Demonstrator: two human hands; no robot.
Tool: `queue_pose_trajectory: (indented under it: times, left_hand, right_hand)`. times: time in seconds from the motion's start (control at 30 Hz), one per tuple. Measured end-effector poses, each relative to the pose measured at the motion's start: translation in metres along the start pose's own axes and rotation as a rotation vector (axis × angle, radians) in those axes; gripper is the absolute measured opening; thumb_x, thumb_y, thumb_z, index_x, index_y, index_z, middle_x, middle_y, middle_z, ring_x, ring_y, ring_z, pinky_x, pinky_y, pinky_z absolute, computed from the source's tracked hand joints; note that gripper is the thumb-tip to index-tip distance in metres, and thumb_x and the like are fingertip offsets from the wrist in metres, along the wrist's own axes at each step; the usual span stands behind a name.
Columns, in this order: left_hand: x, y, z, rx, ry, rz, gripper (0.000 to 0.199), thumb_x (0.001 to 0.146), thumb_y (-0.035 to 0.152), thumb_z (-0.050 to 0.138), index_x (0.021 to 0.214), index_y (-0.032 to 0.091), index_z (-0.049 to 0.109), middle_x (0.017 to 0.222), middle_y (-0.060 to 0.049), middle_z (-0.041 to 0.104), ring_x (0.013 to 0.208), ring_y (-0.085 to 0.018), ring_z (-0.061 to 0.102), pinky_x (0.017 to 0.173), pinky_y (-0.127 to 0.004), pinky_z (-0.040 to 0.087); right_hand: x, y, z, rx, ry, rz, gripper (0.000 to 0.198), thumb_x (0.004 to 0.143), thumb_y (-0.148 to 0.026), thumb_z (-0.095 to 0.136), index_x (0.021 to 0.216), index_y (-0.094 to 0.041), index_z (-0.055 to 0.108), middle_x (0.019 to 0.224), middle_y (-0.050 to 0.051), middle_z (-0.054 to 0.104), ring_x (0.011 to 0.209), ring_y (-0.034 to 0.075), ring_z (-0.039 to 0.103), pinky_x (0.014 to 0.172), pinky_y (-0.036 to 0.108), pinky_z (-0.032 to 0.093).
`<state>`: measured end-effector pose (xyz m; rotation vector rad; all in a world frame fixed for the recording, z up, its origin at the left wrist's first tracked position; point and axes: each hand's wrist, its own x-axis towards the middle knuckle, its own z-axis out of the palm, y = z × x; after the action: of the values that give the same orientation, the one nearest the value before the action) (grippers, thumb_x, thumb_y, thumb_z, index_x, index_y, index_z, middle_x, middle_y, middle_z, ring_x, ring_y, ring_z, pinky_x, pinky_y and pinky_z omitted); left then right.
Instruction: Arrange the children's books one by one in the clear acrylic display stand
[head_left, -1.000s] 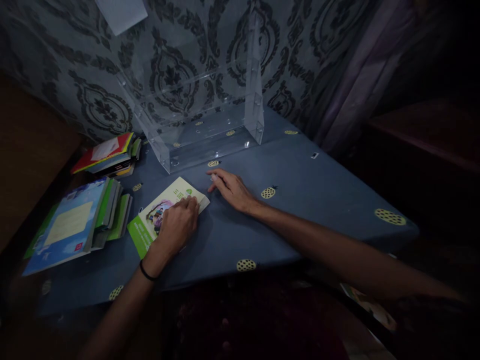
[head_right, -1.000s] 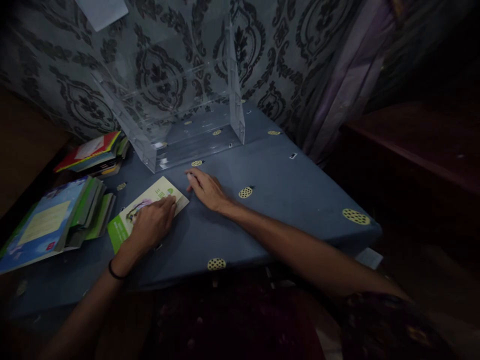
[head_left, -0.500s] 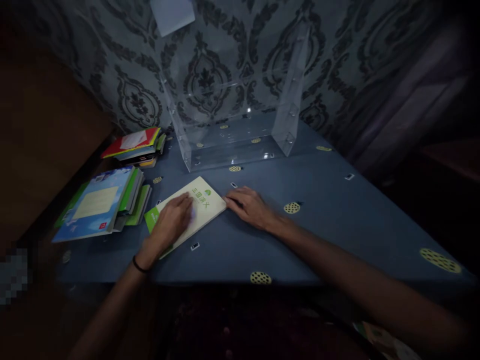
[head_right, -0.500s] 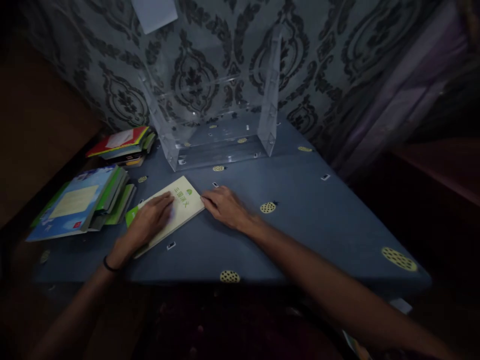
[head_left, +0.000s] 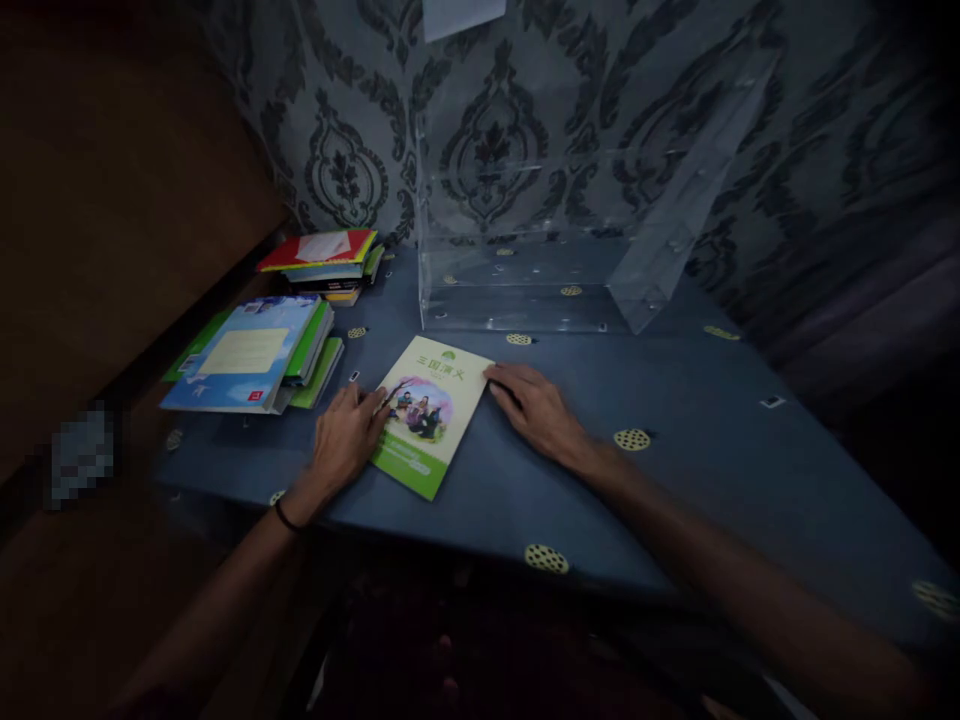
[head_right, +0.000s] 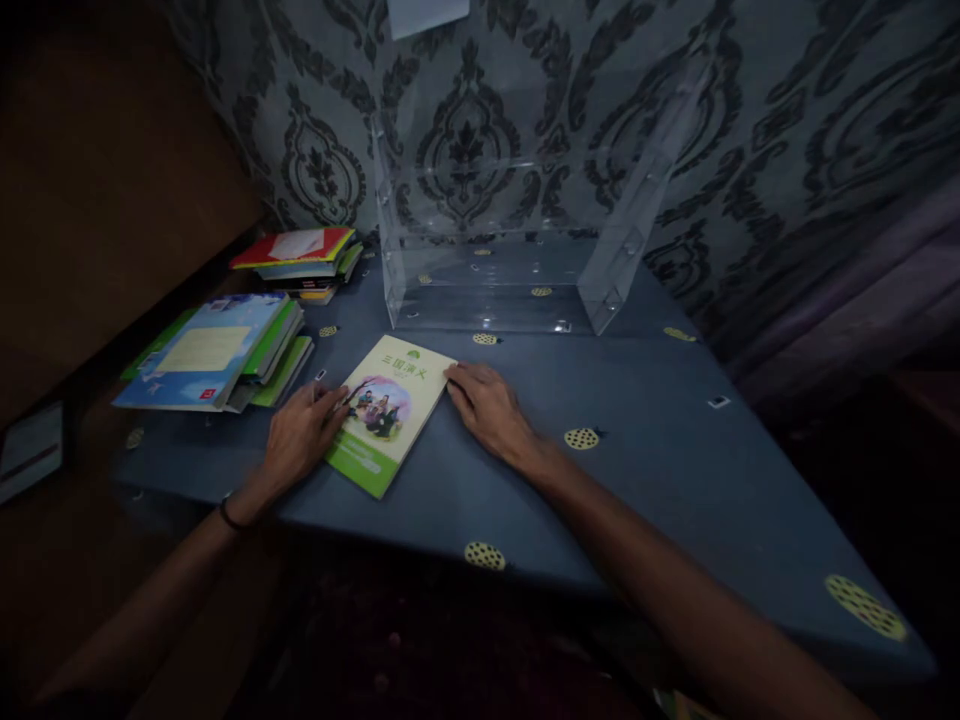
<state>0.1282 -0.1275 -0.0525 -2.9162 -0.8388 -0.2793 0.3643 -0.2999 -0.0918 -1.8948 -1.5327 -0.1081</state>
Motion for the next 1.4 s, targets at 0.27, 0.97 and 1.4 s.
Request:
queue_pose_trajectory:
  times: [0.27, 0.97, 1.4]
  left_hand:
    - [-0.027, 0.031, -0.014, -0.044, 0.003, 0.204, 0.037, 0.103, 0.038, 0.041, 0.128, 0.017, 0.058, 0.130, -0.015, 0.061, 0.118, -0.030, 0.057, 0.098, -0.045, 0.048]
    - [-0.035, 0.041, -0.035, -0.660, -0.109, 0.293, 0.020, 0.097, 0.033, 0.059, 0.103, 0.022, 0.075, 0.098, -0.004, 0.077, 0.089, -0.018, 0.072, 0.079, -0.030, 0.055]
    - [-0.028, 0.039, -0.036, -0.737, -0.217, 0.200, 0.022, 0.096, 0.030, 0.054, 0.087, 0.019, 0.071, 0.086, -0.002, 0.075, 0.078, -0.017, 0.066, 0.075, -0.030, 0.046]
  right_hand:
    - [-0.002, -0.005, 0.000, 0.006, 0.015, -0.041, 0.033, 0.100, -0.029, 0.044, 0.121, -0.019, 0.068, 0.116, 0.013, 0.074, 0.120, 0.030, 0.062, 0.104, 0.056, 0.045]
    - [-0.013, -0.051, 0.000, 0.310, -0.124, -0.250, 0.031, 0.102, -0.024, 0.043, 0.121, -0.016, 0.068, 0.112, 0.011, 0.074, 0.109, 0.022, 0.065, 0.095, 0.045, 0.052]
    - [-0.013, -0.049, 0.000, 0.374, -0.109, -0.204, 0.031, 0.103, -0.028, 0.043, 0.115, -0.017, 0.070, 0.106, 0.011, 0.075, 0.102, 0.022, 0.067, 0.091, 0.043, 0.054]
